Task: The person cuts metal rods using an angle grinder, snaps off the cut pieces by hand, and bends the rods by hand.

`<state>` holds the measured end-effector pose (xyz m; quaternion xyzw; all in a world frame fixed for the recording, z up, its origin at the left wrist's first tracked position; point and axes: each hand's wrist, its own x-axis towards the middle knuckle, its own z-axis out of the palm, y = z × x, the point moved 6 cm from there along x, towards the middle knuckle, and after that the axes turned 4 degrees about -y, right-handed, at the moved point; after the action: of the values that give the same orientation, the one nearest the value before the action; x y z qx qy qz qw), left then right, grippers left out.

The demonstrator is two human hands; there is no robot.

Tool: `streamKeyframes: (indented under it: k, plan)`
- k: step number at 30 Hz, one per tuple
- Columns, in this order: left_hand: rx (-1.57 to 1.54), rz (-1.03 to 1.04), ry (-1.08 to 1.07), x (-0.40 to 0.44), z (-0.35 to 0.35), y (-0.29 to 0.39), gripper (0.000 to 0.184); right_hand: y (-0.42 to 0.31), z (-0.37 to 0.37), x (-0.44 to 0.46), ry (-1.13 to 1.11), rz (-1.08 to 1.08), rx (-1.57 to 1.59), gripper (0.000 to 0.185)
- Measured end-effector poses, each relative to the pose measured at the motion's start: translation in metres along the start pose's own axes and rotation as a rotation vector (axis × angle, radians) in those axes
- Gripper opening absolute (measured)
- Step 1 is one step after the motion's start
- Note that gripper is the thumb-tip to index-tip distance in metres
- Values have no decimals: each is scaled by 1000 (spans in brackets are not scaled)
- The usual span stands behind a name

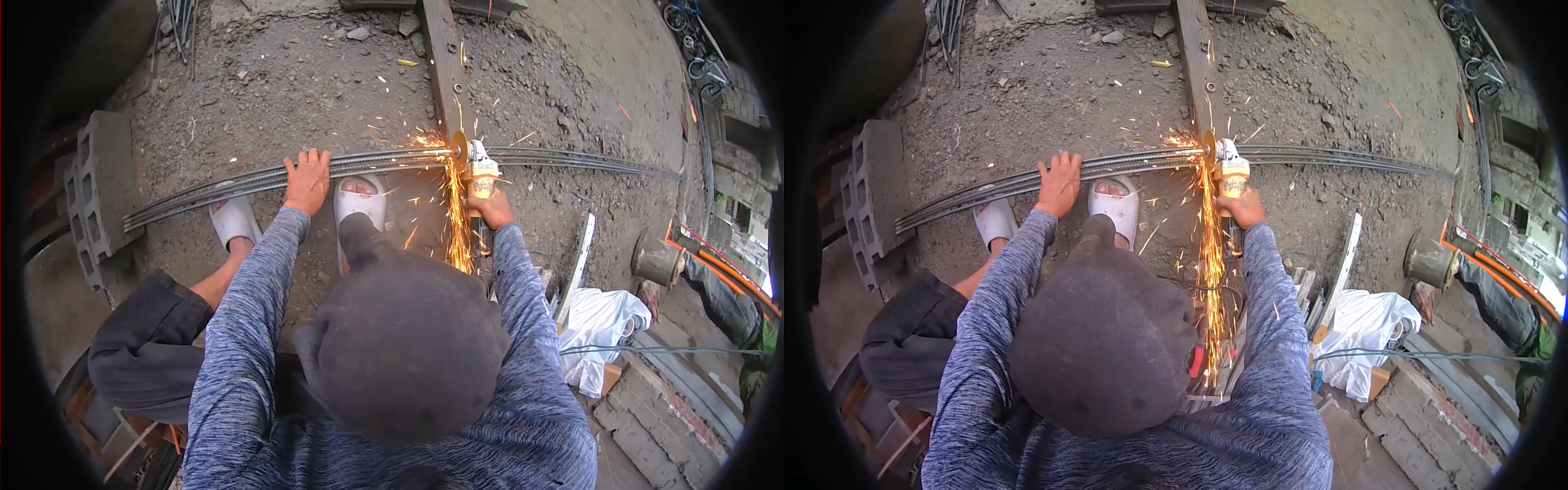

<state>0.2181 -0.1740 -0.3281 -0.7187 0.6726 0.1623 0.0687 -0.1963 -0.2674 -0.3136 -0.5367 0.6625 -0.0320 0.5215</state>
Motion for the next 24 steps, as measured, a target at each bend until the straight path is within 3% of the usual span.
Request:
streamKeyframes:
  k: [12, 18, 19, 22, 24]
  plan:
    - [24, -2, 36, 0, 7, -2, 19, 4, 3, 1, -6, -21, 67, 39]
    - [18, 10, 66, 0, 7, -3, 21, 6, -1, -5, -35, 29, -79, 40]
    - [11, 12, 62, 0, 7, -3, 21, 12, 3, -8, -26, -4, 52, 40]
    - [-9, 13, 78, 0, 7, -3, 21, 2, 1, -13, 15, -95, -126, 41]
    - [10, 1, 61, 0, 8, -3, 20, -10, 0, -26, 10, -35, -97, 43]
